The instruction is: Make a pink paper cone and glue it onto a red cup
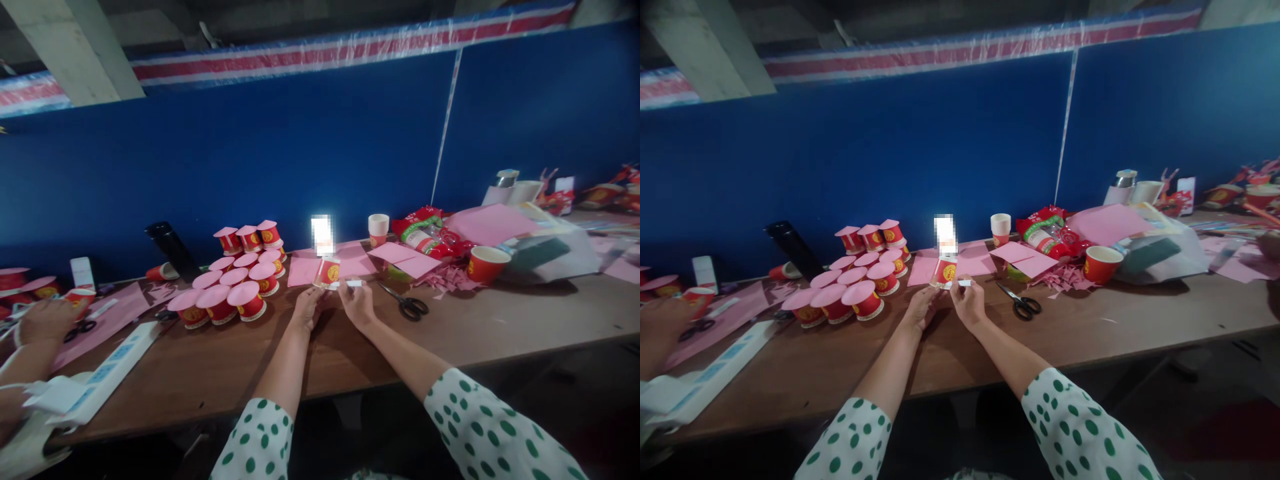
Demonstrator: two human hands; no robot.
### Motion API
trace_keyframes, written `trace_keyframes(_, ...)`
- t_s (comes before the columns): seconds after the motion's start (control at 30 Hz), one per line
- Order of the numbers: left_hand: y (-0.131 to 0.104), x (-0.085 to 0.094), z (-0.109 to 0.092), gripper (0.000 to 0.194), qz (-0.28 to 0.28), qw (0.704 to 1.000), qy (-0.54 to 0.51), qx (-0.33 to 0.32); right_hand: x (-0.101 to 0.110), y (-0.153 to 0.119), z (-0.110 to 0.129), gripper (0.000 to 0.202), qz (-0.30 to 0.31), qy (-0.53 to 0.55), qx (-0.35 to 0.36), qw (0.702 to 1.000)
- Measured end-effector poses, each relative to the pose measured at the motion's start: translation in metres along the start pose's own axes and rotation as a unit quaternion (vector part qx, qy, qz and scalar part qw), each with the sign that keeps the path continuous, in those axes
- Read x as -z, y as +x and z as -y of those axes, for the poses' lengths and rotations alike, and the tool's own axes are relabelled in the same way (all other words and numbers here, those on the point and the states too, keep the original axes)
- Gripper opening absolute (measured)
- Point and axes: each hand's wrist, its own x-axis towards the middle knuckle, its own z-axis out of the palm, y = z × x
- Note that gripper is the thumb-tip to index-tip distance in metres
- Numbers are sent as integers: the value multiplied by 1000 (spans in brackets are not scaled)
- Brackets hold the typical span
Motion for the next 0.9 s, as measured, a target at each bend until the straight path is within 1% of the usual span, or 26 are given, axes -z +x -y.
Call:
trace_keyframes(0.13, 2, 1, 1, 21, 4, 1000, -1, -2, 0, 0, 1, 24, 1, -7, 0, 1000)
trace_keyframes(0.3, 5, 6, 5, 22, 14, 1000, 1, -14, 0, 1, 3, 24, 23, -19, 5, 1000)
trace_keyframes(0.4, 6, 7, 5, 22, 13, 1000, 4, -17, 0, 1, 4, 25, 23, -21, 6, 999)
trace_keyframes(0.73, -1, 0, 0, 20, -3, 1000, -6, -7, 0, 0, 1, 26, 16, -28, 13, 999)
trace_keyframes(0.9, 1, 2, 2, 20, -6, 1000, -2, -8, 1, 1, 1, 26, 15, -33, 9, 999)
